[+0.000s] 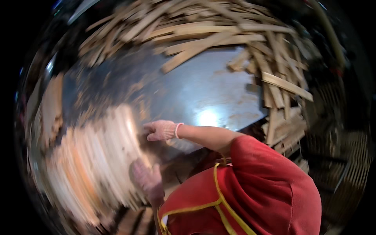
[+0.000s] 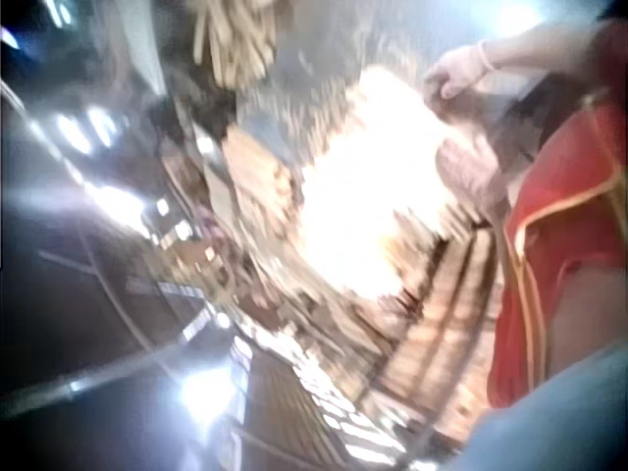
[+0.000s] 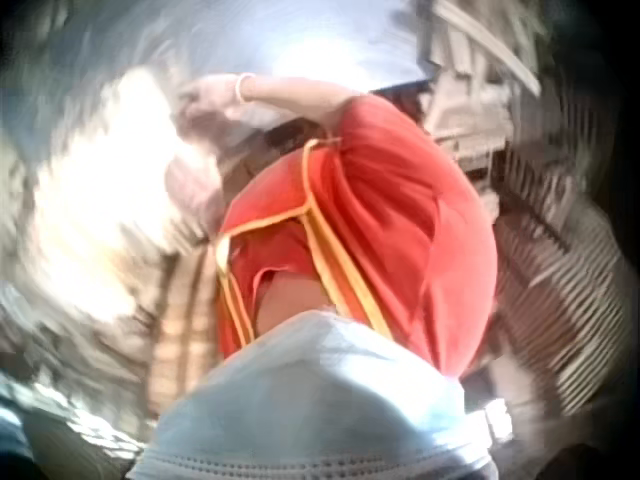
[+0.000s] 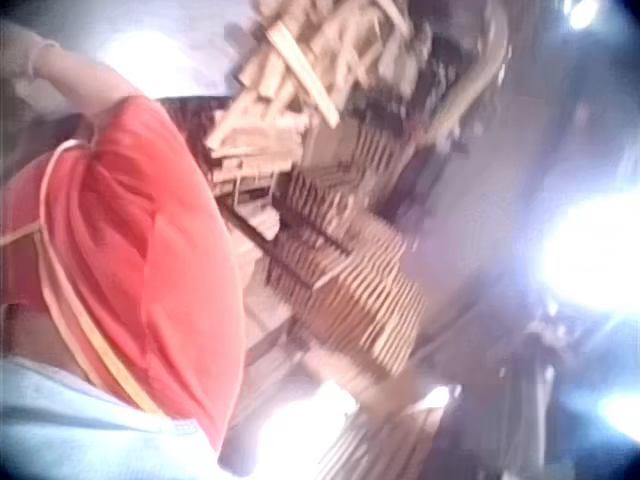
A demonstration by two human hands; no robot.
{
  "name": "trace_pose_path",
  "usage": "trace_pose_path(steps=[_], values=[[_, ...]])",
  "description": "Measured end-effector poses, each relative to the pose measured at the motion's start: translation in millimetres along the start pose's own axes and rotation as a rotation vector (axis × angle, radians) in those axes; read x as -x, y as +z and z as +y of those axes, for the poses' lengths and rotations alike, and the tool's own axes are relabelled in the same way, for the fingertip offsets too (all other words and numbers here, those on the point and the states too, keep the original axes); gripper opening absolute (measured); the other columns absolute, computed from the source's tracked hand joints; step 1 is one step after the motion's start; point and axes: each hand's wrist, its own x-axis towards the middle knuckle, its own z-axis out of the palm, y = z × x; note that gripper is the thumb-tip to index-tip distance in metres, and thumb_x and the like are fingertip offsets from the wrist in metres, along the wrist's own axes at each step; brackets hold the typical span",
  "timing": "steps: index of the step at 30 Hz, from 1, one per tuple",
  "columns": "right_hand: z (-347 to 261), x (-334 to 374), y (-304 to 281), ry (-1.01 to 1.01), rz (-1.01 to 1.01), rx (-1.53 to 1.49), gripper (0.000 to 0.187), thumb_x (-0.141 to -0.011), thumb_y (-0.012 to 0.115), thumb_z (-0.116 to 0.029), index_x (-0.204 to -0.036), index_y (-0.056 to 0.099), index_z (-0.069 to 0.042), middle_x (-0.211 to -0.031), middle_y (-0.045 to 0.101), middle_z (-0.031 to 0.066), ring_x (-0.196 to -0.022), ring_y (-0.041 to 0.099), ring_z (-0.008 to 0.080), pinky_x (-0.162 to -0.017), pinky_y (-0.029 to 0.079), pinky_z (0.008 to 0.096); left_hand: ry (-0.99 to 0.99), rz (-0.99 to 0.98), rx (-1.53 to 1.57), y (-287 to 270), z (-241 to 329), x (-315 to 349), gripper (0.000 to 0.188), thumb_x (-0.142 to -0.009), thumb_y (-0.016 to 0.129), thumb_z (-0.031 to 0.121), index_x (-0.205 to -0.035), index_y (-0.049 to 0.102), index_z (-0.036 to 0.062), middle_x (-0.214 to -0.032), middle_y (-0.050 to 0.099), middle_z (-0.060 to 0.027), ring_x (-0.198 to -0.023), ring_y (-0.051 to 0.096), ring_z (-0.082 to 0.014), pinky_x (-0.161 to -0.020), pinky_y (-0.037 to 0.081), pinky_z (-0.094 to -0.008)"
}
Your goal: The person sorts thin wooden planks on a metal workbench, picking them up one by one and arranging them into a neat stack. The person wears gloves and a red shirt while organizing the wood pieces.
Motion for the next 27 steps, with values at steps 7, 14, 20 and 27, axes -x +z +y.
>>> trace_pose_path(steps=[7, 14, 20, 27], values=[[156, 274, -279, 0.327, 1.016, 0.787, 0.072, -0.084, 0.082, -0.019, -0.149, 0.054, -0.007, -0.142, 0.062, 0.0212, -0.133, 0.058, 0.0401, -0.113, 0.048, 0.0466, 0.297, -0.098, 0.072, 14, 65, -49, 0.085, -0.084, 0.081, 0.034, -0.156, 0.046, 0.0030, -0.153, 0.050, -0.0221, -0.144, 0.043, -0.0431, -0.121, 0.035, -0.0564], [139, 300, -293, 0.841, 0.288, 1.029, 0.033, -0.091, 0.072, -0.026, -0.118, 0.065, -0.008, -0.099, 0.073, 0.0120, -0.095, 0.071, 0.0260, -0.086, 0.056, 0.0423, 0.607, -0.125, 0.143, 30, 195, -117, 0.093, -0.076, 0.087, 0.038, -0.155, 0.048, 0.0055, -0.154, 0.049, -0.0166, -0.146, 0.042, -0.0379, -0.122, 0.034, -0.0534], [102, 128, -265, -0.139, 0.311, 0.938, 0.055, -0.084, 0.076, -0.029, -0.136, 0.062, -0.018, -0.113, 0.070, 0.0135, -0.112, 0.069, 0.0355, -0.090, 0.058, 0.0473, 0.758, -0.218, 0.064, 49, 274, -150, 0.095, -0.077, 0.084, 0.051, -0.154, 0.048, 0.0055, -0.149, 0.049, -0.0137, -0.141, 0.043, -0.0340, -0.119, 0.033, -0.0547], [163, 5, -439, 0.438, 0.612, 1.142, 0.110, -0.065, 0.091, -0.041, -0.160, 0.042, -0.016, -0.156, 0.051, 0.0152, -0.143, 0.050, 0.0402, -0.118, 0.043, 0.0499, 0.675, -0.313, 0.126, 63, 208, -120, 0.079, -0.088, 0.078, 0.050, -0.150, 0.053, 0.0082, -0.110, 0.066, -0.0119, -0.105, 0.065, -0.0276, -0.091, 0.048, -0.0444]])
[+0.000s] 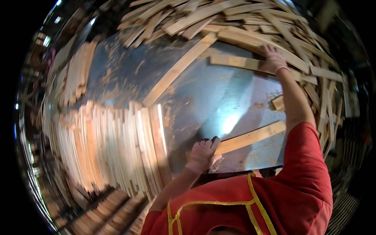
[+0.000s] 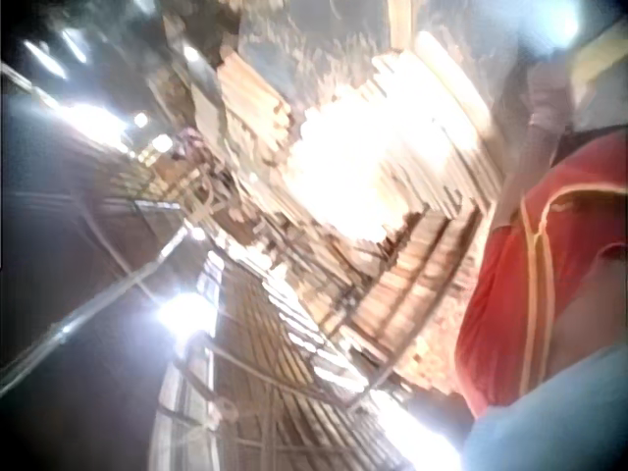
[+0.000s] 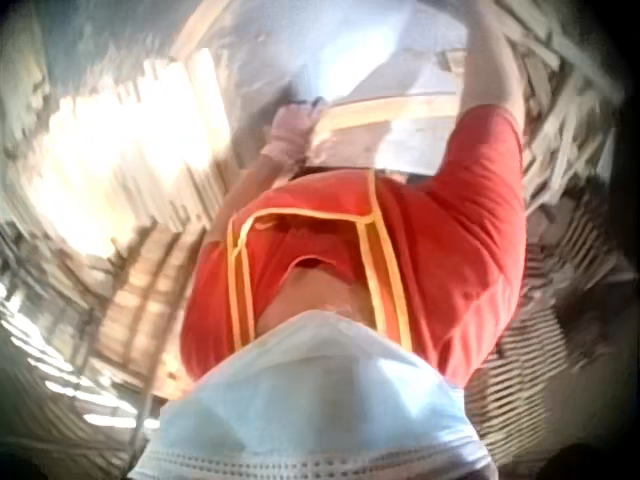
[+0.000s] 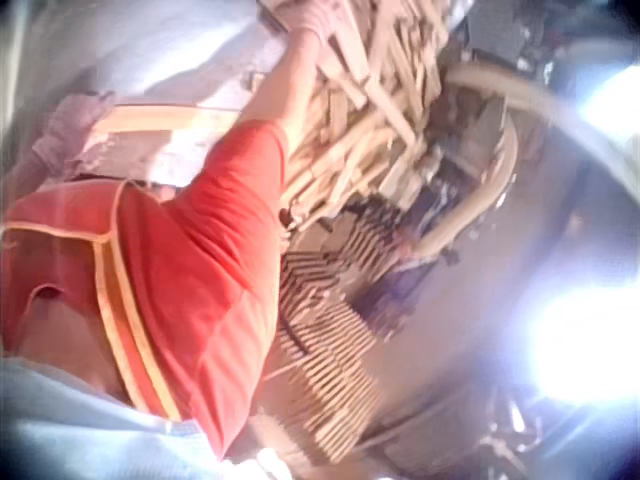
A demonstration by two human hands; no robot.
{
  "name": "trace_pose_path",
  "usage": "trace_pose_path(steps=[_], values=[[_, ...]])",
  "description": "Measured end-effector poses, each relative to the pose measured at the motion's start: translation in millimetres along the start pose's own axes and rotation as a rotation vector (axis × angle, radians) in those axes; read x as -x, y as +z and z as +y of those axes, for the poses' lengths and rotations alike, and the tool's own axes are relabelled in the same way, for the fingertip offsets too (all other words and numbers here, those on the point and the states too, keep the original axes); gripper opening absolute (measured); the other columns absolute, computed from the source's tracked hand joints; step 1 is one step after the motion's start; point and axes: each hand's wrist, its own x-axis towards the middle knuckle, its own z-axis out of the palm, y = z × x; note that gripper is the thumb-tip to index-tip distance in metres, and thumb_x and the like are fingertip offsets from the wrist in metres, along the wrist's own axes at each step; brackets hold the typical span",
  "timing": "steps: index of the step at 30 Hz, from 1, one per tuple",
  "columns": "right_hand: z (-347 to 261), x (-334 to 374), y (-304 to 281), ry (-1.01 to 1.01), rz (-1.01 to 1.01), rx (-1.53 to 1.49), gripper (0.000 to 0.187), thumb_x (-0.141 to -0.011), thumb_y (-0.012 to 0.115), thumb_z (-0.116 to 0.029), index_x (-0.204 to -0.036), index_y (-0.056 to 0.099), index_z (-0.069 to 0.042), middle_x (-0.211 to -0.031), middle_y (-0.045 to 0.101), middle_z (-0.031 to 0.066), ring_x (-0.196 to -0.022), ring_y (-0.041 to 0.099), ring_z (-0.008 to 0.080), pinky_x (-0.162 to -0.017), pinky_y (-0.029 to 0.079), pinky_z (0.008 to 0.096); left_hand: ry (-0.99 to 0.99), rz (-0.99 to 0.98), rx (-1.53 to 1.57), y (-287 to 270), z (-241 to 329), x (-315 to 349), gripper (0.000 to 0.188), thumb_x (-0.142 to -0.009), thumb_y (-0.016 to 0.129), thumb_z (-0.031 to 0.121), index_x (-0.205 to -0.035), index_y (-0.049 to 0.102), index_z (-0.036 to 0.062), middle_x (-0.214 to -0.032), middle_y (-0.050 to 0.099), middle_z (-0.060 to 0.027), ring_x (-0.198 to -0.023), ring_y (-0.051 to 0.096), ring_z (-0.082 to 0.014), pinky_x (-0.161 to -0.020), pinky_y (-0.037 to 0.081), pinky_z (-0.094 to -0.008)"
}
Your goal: The person sorts thin wooden planks on a metal workbench, picking them up one by one and arranging them into a neat stack. The person wears gloves and a red shirt while organizing the wood pieces.
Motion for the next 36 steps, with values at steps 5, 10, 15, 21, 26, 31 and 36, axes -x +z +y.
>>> trace_pose_path(steps=[5, 10, 15, 21, 26, 31, 36], values=[[-58, 40, 6, -0.292, 0.027, 0.148, 0.097, -0.066, 0.091, -0.030, -0.152, 0.049, -0.015, -0.152, 0.052, 0.0132, -0.145, 0.045, 0.0394, -0.112, 0.046, 0.0524, -0.632, 0.194, 0.897, 49, -11, 121, 0.068, -0.096, 0.075, 0.037, -0.153, 0.055, 0.0050, -0.122, 0.071, -0.0232, -0.118, 0.068, -0.0389, -0.105, 0.052, -0.0441], [-166, 144, 29, -0.293, -0.350, -0.531, 0.066, -0.090, 0.083, -0.034, -0.144, 0.057, -0.007, -0.108, 0.075, 0.0144, -0.104, 0.072, 0.0280, -0.101, 0.055, 0.0420, -0.813, 0.279, 1.106, 42, -17, 178, 0.066, -0.100, 0.069, 0.041, -0.149, 0.056, -0.0007, -0.137, 0.067, -0.0231, -0.125, 0.066, -0.0360, -0.107, 0.051, -0.0403], [-334, 282, 28, -0.156, -0.859, -0.917, 0.069, -0.097, 0.072, -0.032, -0.155, 0.041, -0.010, -0.110, 0.078, 0.0174, -0.097, 0.075, 0.0317, -0.084, 0.058, 0.0443, -0.473, 0.218, 0.176, 10, -24, 190, 0.061, -0.099, 0.064, 0.041, -0.148, 0.055, 0.0054, -0.138, 0.063, -0.0147, -0.133, 0.057, -0.0276, -0.116, 0.043, -0.0427], [-375, 303, 24, -0.083, -0.898, -1.083, 0.069, -0.094, 0.073, -0.032, -0.154, 0.045, -0.011, -0.101, 0.078, 0.0154, -0.089, 0.074, 0.0242, -0.080, 0.057, 0.0405, -0.458, 0.145, -0.354, 33, -77, 275, 0.055, -0.093, 0.061, 0.026, -0.145, 0.053, 0.0104, -0.144, 0.054, -0.0120, -0.138, 0.048, -0.0321, -0.112, 0.040, -0.0521], [-435, 327, 25, -0.200, -0.816, -1.022, 0.059, -0.095, 0.073, -0.027, -0.148, 0.053, -0.008, -0.114, 0.077, 0.0178, -0.098, 0.073, 0.0260, -0.088, 0.057, 0.0396, -0.687, 0.359, -0.110, 2, -94, 282, 0.069, -0.090, 0.067, 0.030, -0.153, 0.049, 0.0069, -0.154, 0.047, -0.0170, -0.144, 0.043, -0.0383, -0.117, 0.035, -0.0573], [-444, 272, 36, -0.719, -0.842, -1.043, 0.062, -0.094, 0.074, -0.027, -0.148, 0.053, -0.004, -0.121, 0.075, 0.0202, -0.108, 0.073, 0.0300, -0.096, 0.056, 0.0397, -0.617, 0.538, -0.094, 2, -111, 233, 0.066, -0.084, 0.069, 0.027, -0.145, 0.057, 0.0060, -0.147, 0.053, -0.0186, -0.139, 0.047, -0.0399, -0.116, 0.037, -0.0564], [-397, 117, 5, -0.459, -0.197, -0.518, 0.074, -0.089, 0.077, -0.030, -0.154, 0.049, -0.006, -0.130, 0.072, 0.0185, -0.121, 0.067, 0.0367, -0.102, 0.054, 0.0414, -0.579, 0.533, -0.147, 1, -123, 219, 0.064, -0.077, 0.073, 0.021, -0.138, 0.060, 0.0079, -0.144, 0.053, -0.0168, -0.136, 0.048, -0.0393, -0.116, 0.037, -0.0563]])
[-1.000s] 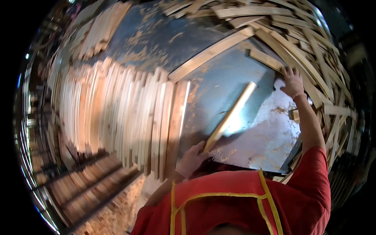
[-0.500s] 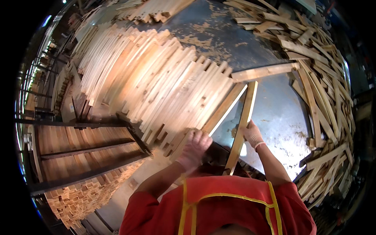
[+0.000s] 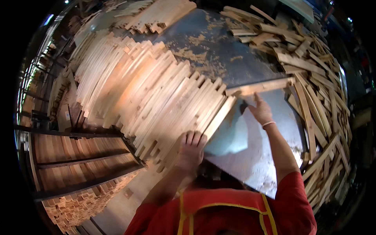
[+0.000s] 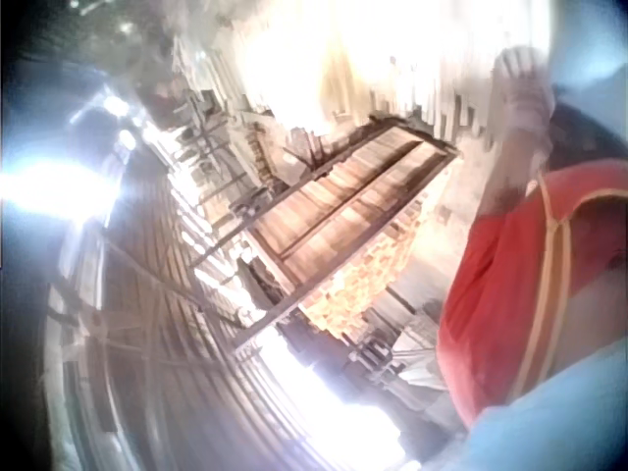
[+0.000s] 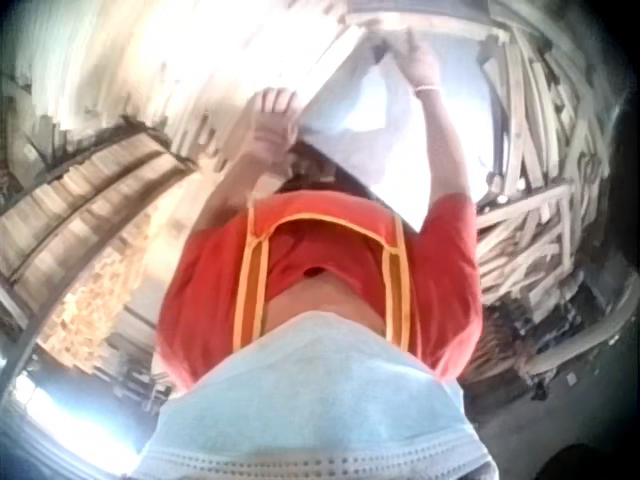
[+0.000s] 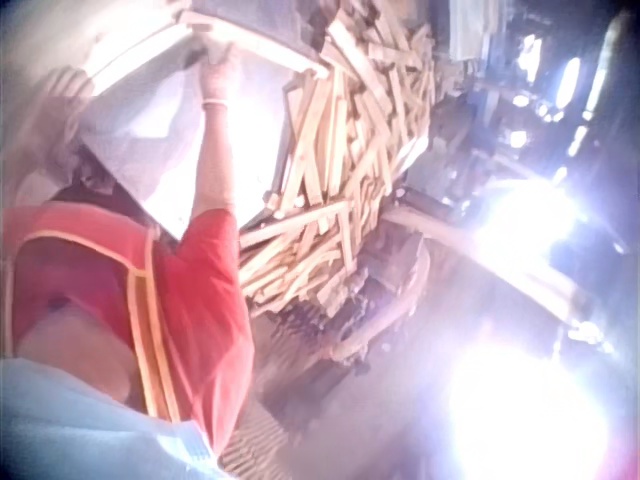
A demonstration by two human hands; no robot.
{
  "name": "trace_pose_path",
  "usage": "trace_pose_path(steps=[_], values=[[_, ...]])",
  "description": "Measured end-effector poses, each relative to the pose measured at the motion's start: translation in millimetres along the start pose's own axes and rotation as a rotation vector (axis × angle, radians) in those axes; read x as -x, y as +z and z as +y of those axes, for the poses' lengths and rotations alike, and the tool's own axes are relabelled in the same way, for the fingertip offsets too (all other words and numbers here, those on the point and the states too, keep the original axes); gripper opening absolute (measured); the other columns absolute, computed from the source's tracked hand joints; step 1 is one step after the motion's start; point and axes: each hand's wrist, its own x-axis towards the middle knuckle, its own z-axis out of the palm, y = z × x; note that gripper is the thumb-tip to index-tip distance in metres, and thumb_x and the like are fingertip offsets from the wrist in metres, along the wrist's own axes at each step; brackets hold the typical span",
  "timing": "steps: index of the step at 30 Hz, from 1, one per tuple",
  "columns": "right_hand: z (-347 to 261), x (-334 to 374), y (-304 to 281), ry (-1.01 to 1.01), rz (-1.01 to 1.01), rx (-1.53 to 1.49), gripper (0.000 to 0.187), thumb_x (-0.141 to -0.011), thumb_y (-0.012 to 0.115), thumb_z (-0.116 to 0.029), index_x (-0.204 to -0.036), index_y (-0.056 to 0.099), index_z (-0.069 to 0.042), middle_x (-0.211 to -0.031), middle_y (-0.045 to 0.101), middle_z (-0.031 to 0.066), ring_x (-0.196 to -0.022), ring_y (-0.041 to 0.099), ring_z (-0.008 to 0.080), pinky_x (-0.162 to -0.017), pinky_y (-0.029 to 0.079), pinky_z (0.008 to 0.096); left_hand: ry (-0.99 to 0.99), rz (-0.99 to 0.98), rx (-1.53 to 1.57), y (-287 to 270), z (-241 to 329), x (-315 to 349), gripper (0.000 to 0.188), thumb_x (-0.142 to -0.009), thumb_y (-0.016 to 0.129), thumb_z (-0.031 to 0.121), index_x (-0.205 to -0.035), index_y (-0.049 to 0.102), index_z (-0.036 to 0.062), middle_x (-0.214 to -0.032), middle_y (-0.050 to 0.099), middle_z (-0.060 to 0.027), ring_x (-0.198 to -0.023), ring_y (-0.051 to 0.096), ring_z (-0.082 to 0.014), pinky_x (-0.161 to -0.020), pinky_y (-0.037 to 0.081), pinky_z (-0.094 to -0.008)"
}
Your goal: The person sorts thin wooden planks on a metal workbench, picking them up one by one and arranging them into a neat stack. The person wears gloves and a red shirt while organizing the wood pieces.
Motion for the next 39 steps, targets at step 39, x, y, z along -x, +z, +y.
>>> trace_pose_path(steps=[39], values=[[-118, 164, 123, 0.303, -0.386, -1.026, 0.050, -0.099, 0.073, -0.024, -0.141, 0.057, -0.001, -0.107, 0.069, 0.0066, -0.085, 0.061, 0.0122, -0.075, 0.052, 0.0269, -1.523, 0.755, 1.482, -28, -211, 168, 0.061, -0.099, 0.067, 0.044, -0.142, 0.057, 0.0022, -0.147, 0.058, -0.0152, -0.146, 0.047, -0.0293, -0.117, 0.041, -0.0442]])
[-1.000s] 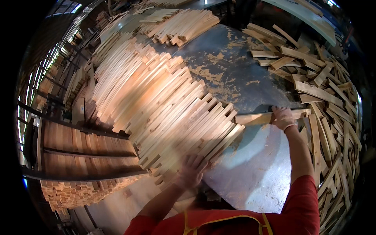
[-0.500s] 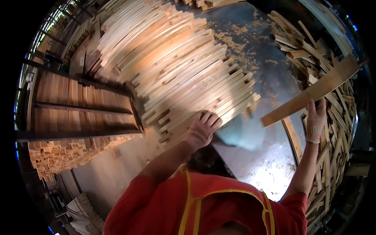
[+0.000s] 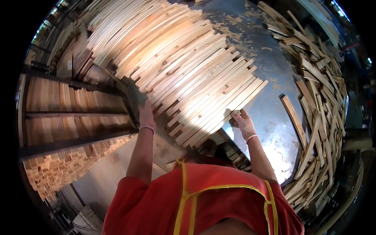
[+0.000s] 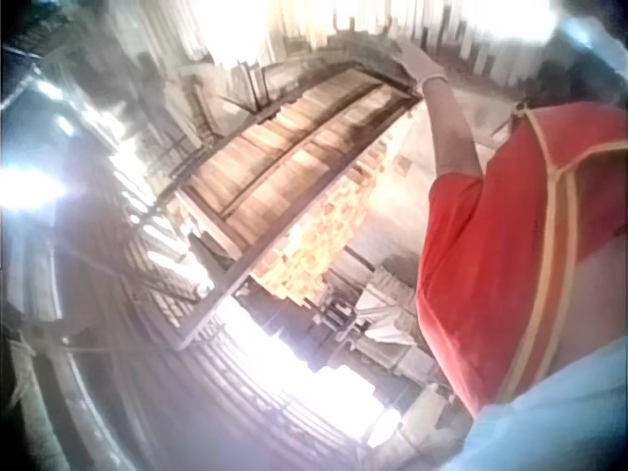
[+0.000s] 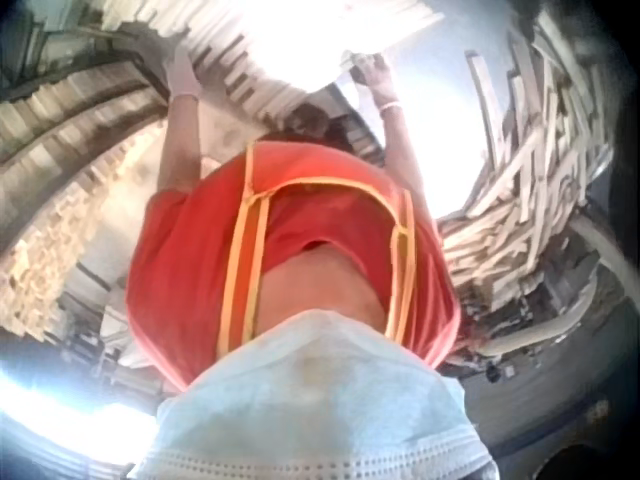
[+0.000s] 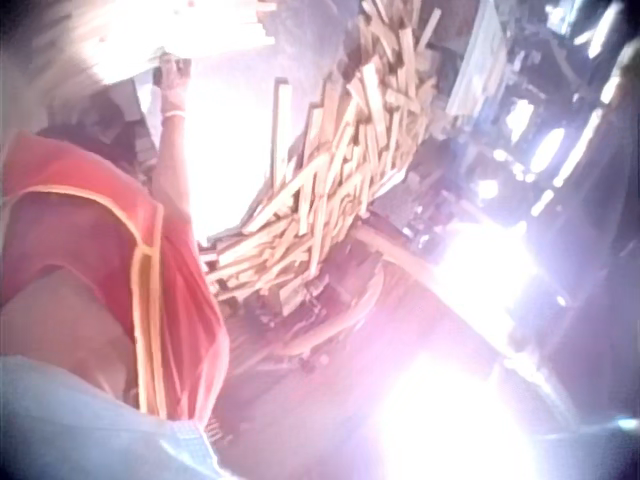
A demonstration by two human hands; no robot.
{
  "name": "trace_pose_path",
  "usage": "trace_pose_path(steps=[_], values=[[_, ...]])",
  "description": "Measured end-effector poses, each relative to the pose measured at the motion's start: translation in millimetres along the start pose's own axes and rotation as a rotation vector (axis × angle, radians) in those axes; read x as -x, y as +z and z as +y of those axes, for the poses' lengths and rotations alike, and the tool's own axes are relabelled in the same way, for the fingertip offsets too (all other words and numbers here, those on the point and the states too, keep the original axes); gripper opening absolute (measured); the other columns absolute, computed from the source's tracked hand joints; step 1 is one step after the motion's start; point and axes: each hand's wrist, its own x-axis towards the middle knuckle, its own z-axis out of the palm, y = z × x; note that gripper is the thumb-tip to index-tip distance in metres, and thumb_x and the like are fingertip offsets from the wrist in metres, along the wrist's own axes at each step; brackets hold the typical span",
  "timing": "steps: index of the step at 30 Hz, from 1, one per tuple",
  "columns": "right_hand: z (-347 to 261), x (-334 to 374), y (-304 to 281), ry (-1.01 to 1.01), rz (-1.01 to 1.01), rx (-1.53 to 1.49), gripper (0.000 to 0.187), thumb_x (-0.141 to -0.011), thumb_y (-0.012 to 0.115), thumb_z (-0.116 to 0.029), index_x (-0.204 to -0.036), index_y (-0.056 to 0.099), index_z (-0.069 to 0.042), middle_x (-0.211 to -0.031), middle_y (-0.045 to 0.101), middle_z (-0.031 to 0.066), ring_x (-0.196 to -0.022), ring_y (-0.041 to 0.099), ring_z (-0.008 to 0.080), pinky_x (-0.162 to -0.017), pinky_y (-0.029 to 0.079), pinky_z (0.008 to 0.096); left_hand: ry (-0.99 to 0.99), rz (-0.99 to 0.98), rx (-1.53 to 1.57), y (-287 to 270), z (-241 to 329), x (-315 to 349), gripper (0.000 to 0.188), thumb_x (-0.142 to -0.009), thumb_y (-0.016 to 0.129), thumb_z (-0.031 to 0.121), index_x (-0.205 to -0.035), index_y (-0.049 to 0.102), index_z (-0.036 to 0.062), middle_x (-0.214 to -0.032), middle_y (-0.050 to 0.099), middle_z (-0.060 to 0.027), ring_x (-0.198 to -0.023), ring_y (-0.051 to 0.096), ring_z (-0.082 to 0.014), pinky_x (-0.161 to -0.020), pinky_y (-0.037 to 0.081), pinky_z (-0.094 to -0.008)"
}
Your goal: The person sorts thin wooden planks on a metal workbench, picking them up one by one and arranging them into a neat stack. The person wears gloves and a red shirt while organizing the wood pieces.
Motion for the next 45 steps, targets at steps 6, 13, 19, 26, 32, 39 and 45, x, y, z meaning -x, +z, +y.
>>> trace_pose_path(steps=[6, 13, 19, 26, 32, 39, 45], values=[[12, -22, -43, -0.123, 0.303, 0.040, 0.081, -0.095, 0.075, -0.025, -0.161, 0.037, 0.004, -0.142, 0.064, 0.0233, -0.125, 0.064, 0.0282, -0.105, 0.051, 0.0374, -0.125, -0.322, -0.316, 2, -55, 113, 0.053, -0.102, 0.064, 0.043, -0.136, 0.063, 0.0027, -0.132, 0.063, -0.0092, -0.114, 0.059, -0.0225, -0.102, 0.047, -0.0427], [-14, -24, -106, -0.097, 0.363, 0.026, 0.079, -0.092, 0.076, -0.027, -0.157, 0.044, 0.004, -0.142, 0.065, 0.0205, -0.122, 0.065, 0.0268, -0.104, 0.051, 0.0364, 0.440, -0.833, -1.261, 84, -29, 115, 0.080, -0.095, 0.068, 0.056, -0.154, 0.051, 0.0037, -0.149, 0.058, -0.0260, -0.138, 0.057, -0.0387, -0.115, 0.045, -0.0446], [-36, -48, -137, -0.073, 0.210, 0.373, 0.067, -0.095, 0.074, -0.037, -0.143, 0.055, 0.005, -0.126, 0.074, 0.0196, -0.112, 0.071, 0.0284, -0.096, 0.054, 0.0376, 0.257, -0.607, -1.533, 258, -24, 73, 0.114, -0.088, 0.059, 0.078, -0.159, 0.037, -0.0075, -0.151, 0.054, -0.0327, -0.140, 0.054, -0.0445, -0.117, 0.044, -0.0467], [-48, -43, -156, 0.126, 0.173, 0.091, 0.049, -0.092, 0.079, -0.016, -0.135, 0.062, 0.002, -0.112, 0.076, 0.0105, -0.093, 0.071, 0.0182, -0.084, 0.057, 0.0332, 0.171, -0.754, -0.932, 299, -73, 83, 0.096, -0.085, 0.084, 0.048, -0.157, 0.043, -0.0016, -0.140, 0.065, -0.0199, -0.133, 0.062, -0.0291, -0.114, 0.047, -0.0422], [-47, -31, -162, -0.065, 0.242, -0.111, 0.053, -0.091, 0.080, -0.016, -0.137, 0.062, 0.005, -0.122, 0.074, 0.0107, -0.106, 0.069, 0.0186, -0.091, 0.055, 0.0323, 0.075, -0.921, -0.579, 320, -41, 113, 0.098, -0.085, 0.088, 0.014, -0.163, 0.030, 0.0036, -0.145, 0.063, -0.0152, -0.130, 0.063, -0.0233, -0.115, 0.048, -0.0401], [-222, 77, -138, -0.660, 0.494, 0.048, 0.058, -0.094, 0.078, -0.020, -0.142, 0.057, 0.003, -0.123, 0.069, 0.0100, -0.107, 0.063, 0.0159, -0.093, 0.054, 0.0317, 0.757, -1.228, -0.242, 351, 95, 189, 0.116, -0.077, 0.095, 0.028, -0.166, 0.025, 0.0054, -0.151, 0.057, -0.0174, -0.140, 0.054, -0.0264, -0.117, 0.048, -0.0392], [-214, 115, -109, -0.758, 0.537, 0.072, 0.055, -0.091, 0.080, -0.009, -0.140, 0.058, 0.002, -0.134, 0.066, 0.0138, -0.123, 0.061, 0.0219, -0.110, 0.049, 0.0371, 1.212, -1.206, -0.586, 301, 131, 165, 0.104, -0.086, 0.086, 0.039, -0.165, 0.029, 0.0026, -0.152, 0.055, -0.0187, -0.142, 0.053, -0.0308, -0.116, 0.047, -0.0391]])
